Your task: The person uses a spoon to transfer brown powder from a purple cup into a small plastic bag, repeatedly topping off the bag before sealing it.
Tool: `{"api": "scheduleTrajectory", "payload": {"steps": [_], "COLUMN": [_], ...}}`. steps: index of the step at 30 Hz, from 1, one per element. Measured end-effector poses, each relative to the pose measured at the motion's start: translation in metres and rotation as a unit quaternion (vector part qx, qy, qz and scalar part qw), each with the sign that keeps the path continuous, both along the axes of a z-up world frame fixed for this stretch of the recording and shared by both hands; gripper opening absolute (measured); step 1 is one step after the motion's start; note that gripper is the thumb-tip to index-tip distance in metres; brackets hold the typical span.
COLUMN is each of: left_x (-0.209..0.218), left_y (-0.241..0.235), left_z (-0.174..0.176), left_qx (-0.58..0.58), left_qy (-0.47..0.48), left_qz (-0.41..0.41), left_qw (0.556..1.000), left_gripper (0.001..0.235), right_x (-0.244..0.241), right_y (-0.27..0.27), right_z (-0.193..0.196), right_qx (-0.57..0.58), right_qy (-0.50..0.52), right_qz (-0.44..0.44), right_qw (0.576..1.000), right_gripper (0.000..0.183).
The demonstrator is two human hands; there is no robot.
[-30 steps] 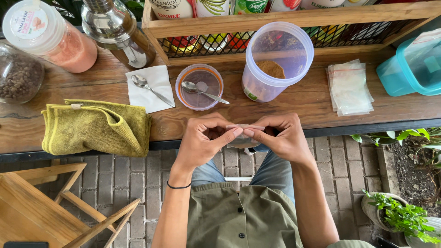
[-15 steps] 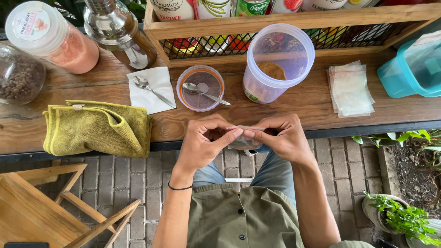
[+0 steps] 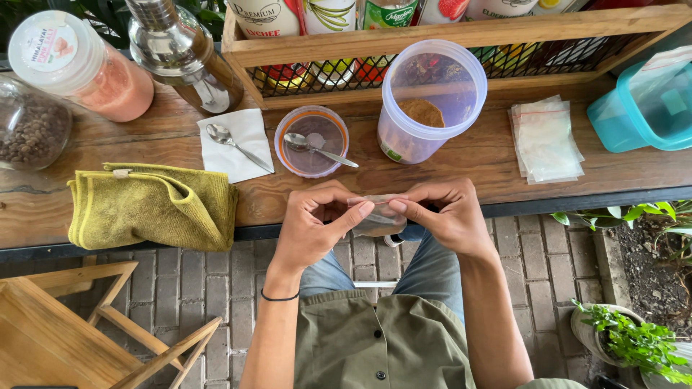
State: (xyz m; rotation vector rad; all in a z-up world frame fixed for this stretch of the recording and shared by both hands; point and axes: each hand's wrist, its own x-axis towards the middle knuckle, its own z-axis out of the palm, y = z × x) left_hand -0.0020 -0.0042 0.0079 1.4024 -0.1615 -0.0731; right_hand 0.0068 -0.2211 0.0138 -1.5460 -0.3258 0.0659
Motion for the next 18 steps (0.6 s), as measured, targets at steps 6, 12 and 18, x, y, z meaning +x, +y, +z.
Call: {"api": "scheduleTrajectory", "payload": {"steps": [6, 12, 18], "left_x": [-0.001, 0.001, 0.003], "left_y": [0.000, -0.003, -0.001], "left_z": [0.005, 0.013, 0.003], "left_qx": [0.013, 0.028, 0.027], "left_qy": [0.004, 0.004, 0.002], "left_qz": [-0.018, -0.029, -0.032], "left_qw": [1.000, 0.999, 0.999], "left_gripper": [0.012, 0.014, 0.006], "right_x": [0.000, -0.002, -0.002], "right_y": [-0.003, 0.000, 0.004], "right_z": [-0.005, -0.003, -0.001], "right_qx": [0.001, -0.004, -0.020], "right_qy": [0.005, 0.006, 0.005], "right_qz": [-0.013, -0.021, -0.035], "right_qw": [1.000, 1.000, 0.999], "right_gripper": [0.004, 0.004, 0.005]}}
